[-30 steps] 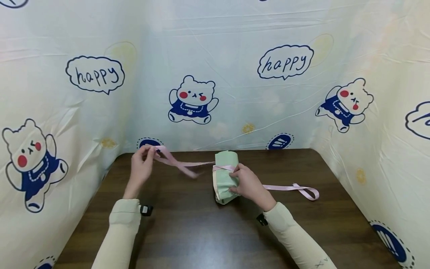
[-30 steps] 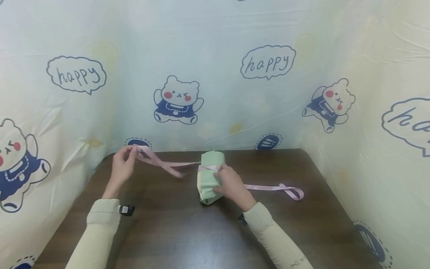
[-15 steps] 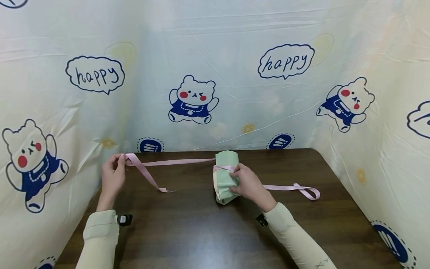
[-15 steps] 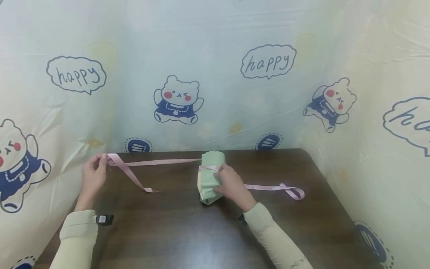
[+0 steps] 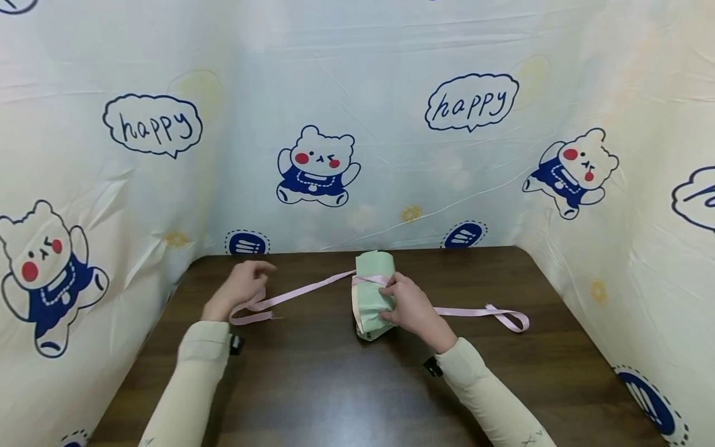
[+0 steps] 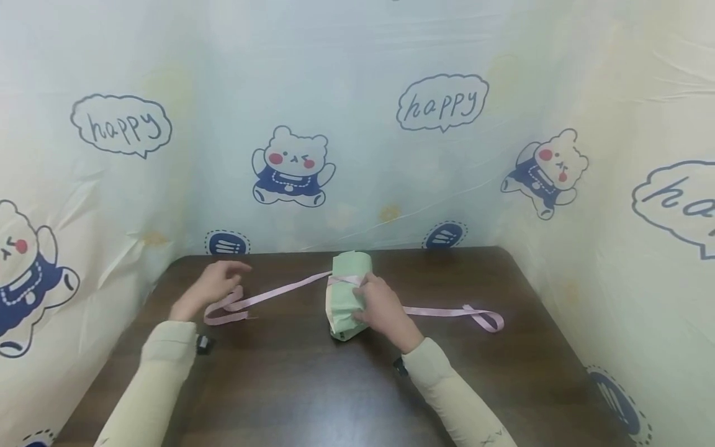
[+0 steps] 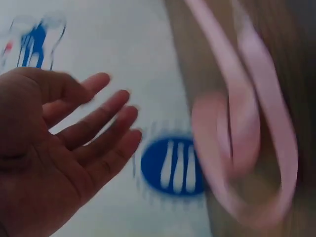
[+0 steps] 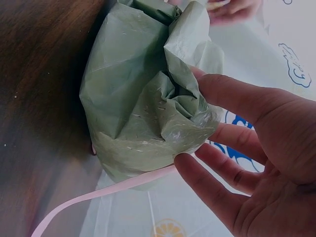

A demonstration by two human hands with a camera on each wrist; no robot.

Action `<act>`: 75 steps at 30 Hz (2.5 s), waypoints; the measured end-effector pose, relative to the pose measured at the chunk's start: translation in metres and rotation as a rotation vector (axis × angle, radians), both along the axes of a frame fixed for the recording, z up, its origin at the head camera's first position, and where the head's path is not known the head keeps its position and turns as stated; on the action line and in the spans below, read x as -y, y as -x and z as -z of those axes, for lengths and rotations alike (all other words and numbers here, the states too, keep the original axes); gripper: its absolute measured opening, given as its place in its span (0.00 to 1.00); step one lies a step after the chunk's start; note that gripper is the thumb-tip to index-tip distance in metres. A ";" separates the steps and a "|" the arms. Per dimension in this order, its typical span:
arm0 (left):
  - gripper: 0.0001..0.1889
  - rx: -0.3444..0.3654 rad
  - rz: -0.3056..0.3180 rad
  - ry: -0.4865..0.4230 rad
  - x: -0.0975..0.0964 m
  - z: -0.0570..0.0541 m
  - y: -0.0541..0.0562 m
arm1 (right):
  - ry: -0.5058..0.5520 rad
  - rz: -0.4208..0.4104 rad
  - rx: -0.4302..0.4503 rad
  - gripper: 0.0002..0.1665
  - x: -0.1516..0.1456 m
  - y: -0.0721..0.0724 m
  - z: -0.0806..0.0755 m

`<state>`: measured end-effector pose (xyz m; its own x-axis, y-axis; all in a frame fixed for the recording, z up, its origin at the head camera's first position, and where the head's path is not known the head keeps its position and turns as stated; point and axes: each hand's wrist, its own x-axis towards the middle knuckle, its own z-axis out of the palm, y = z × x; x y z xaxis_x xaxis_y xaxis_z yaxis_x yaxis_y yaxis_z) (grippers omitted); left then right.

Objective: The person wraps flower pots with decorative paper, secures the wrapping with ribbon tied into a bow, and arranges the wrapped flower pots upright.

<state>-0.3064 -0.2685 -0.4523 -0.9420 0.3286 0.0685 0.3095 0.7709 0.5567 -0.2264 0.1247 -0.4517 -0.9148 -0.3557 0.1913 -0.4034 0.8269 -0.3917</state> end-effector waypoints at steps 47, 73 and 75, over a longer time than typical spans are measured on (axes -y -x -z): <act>0.12 0.036 0.191 -0.574 -0.250 -0.042 0.061 | -0.049 -0.001 -0.016 0.32 0.009 -0.002 -0.002; 0.12 0.193 0.553 -0.335 -0.184 -0.065 0.013 | 0.000 -0.013 -0.057 0.33 0.003 -0.002 0.003; 0.12 0.222 0.568 -0.301 -0.169 -0.056 0.009 | -0.005 -0.010 -0.062 0.33 0.003 -0.001 0.004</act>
